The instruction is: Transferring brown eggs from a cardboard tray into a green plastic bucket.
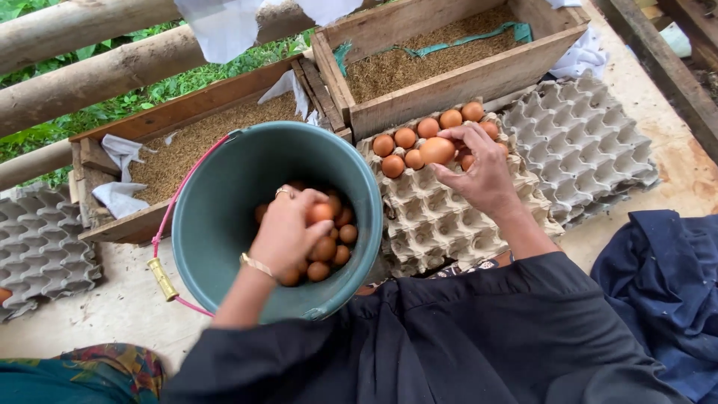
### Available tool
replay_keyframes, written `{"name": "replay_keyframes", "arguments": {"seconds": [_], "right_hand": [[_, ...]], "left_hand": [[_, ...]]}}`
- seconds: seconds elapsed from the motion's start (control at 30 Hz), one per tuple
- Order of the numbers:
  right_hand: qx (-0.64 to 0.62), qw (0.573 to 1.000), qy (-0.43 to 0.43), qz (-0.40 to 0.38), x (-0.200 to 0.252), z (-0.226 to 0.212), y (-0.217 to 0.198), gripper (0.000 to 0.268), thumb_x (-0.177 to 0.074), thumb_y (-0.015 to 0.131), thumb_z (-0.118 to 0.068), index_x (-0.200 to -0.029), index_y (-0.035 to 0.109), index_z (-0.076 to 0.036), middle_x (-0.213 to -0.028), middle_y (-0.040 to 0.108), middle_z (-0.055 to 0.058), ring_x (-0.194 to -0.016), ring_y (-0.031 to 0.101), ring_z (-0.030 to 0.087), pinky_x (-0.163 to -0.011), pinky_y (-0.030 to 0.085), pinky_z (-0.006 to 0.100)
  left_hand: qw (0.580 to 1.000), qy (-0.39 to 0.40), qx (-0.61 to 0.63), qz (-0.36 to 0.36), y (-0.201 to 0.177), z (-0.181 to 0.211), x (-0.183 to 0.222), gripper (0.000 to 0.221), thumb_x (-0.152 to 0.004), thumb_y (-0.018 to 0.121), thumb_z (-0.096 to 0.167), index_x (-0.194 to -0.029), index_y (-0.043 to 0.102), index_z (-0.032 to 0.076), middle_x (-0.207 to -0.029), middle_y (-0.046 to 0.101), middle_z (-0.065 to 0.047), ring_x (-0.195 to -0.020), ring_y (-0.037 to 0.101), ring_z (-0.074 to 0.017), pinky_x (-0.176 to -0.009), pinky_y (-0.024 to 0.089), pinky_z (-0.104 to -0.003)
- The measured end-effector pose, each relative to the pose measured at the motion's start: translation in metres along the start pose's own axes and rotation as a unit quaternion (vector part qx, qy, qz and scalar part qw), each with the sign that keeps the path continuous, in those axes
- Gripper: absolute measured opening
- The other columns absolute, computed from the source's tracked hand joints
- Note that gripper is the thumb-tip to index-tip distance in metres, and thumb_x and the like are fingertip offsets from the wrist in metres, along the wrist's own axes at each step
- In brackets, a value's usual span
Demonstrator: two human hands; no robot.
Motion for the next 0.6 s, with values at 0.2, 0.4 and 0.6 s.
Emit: {"name": "replay_keyframes", "arguments": {"seconds": [0.2, 0.4, 0.6], "right_hand": [[-0.1, 0.987, -0.081, -0.096, -0.015, -0.096, 0.043, 0.044, -0.067, 0.08, -0.012, -0.108, 0.064, -0.009, -0.093, 0.059, 0.007, -0.08, 0.06, 0.018, -0.067, 0.053, 0.027], [-0.088, 0.955, -0.088, -0.268, -0.009, -0.122, 0.122, 0.041, -0.063, 0.072, -0.015, -0.1, 0.058, -0.004, -0.089, 0.054, 0.016, -0.078, 0.059, 0.041, -0.066, 0.052, 0.049], [0.128, 0.846, 0.056, -0.515, 0.004, -0.092, 0.228, 0.027, -0.056, 0.071, -0.03, -0.074, 0.067, -0.011, -0.075, 0.066, 0.008, -0.075, 0.068, 0.031, -0.062, 0.055, 0.041]], "left_hand": [[0.882, -0.201, -0.253, -0.344, 0.056, -0.112, 0.006, 0.041, -0.064, 0.077, 0.031, -0.103, 0.071, 0.018, -0.104, 0.064, -0.017, -0.099, 0.065, -0.0371, -0.086, 0.055, -0.045], [0.869, -0.201, -0.268, -0.365, 0.087, -0.153, 0.011, 0.051, -0.05, 0.084, 0.019, -0.096, 0.068, 0.002, -0.091, 0.069, -0.015, -0.093, 0.068, -0.0343, -0.079, 0.055, -0.046], [0.828, -0.355, -0.201, -0.384, 0.03, -0.093, -0.006, 0.034, -0.089, 0.044, 0.011, -0.116, 0.062, 0.0, -0.122, 0.06, -0.02, -0.117, 0.056, -0.0328, -0.097, 0.047, -0.044]]}}
Point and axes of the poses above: each hand's wrist, its own x-axis away from the middle knuckle, its own y-axis out of the palm, z = x × y, the point moved 1 cm from there along -x, towards the middle knuckle
